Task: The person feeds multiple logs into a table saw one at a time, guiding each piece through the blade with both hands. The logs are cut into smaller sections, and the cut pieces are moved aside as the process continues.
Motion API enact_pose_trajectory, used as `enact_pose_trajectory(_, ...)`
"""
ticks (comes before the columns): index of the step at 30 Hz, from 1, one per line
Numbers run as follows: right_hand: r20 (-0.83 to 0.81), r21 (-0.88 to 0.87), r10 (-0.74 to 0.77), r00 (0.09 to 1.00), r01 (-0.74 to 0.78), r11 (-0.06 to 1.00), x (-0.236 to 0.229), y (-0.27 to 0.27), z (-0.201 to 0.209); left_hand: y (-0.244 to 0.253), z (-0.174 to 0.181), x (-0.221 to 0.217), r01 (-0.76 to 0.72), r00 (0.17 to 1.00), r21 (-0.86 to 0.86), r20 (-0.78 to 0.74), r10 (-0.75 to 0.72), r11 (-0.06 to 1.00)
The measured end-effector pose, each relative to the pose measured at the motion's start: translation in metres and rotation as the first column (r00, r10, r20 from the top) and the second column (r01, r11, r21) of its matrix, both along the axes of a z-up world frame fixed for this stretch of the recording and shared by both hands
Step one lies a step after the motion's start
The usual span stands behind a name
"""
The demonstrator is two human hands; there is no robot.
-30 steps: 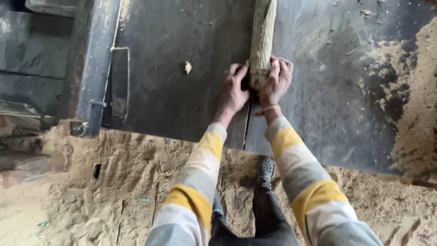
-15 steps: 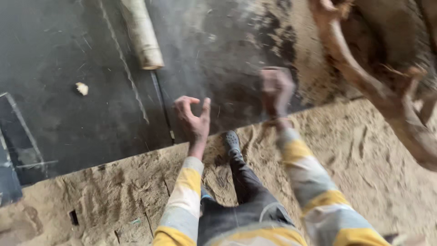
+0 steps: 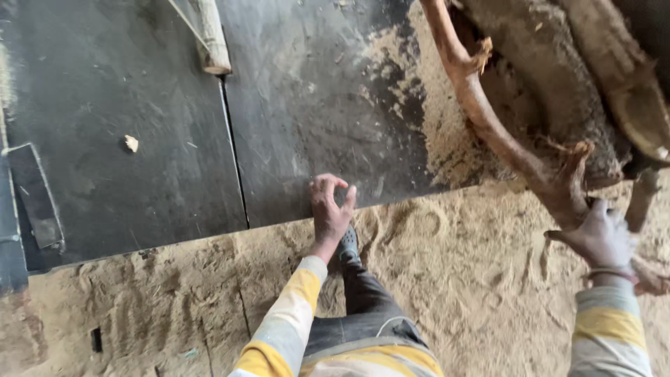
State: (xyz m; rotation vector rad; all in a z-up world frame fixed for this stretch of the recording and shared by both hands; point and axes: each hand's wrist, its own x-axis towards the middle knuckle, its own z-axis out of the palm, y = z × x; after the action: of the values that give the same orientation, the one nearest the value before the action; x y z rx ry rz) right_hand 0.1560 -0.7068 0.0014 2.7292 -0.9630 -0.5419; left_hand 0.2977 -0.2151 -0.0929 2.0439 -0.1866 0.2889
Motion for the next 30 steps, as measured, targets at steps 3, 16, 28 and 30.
enact_pose_trajectory(3, 0.109, 0.097, -0.038, 0.993, 0.028, 0.995, -0.003, -0.016, -0.022, -0.008, 0.0, -0.016, 0.011, 1.0, 0.005, 0.002, -0.011, 1.0)
enact_pose_trajectory(16, 0.227, 0.117, 0.265, 0.937, -0.296, 0.948, -0.041, 0.174, 0.063, -0.043, 0.054, -0.191, 0.359, 0.325, -0.701, -0.526, -0.786, 0.617)
enact_pose_trajectory(28, 0.292, 0.573, 0.094, 0.952, -0.253, 0.779, -0.163, 0.478, 0.04, 0.06, 0.019, -0.435, -0.512, 0.558, -0.795, -0.597, -0.576, 0.327)
enact_pose_trajectory(30, 0.255, 0.793, -0.022, 0.967, -0.196, 0.577, -0.184, 0.485, 0.032, 0.078, 0.025, -0.461, -0.57, 0.588, -0.767, -0.631, -0.507, 0.293)
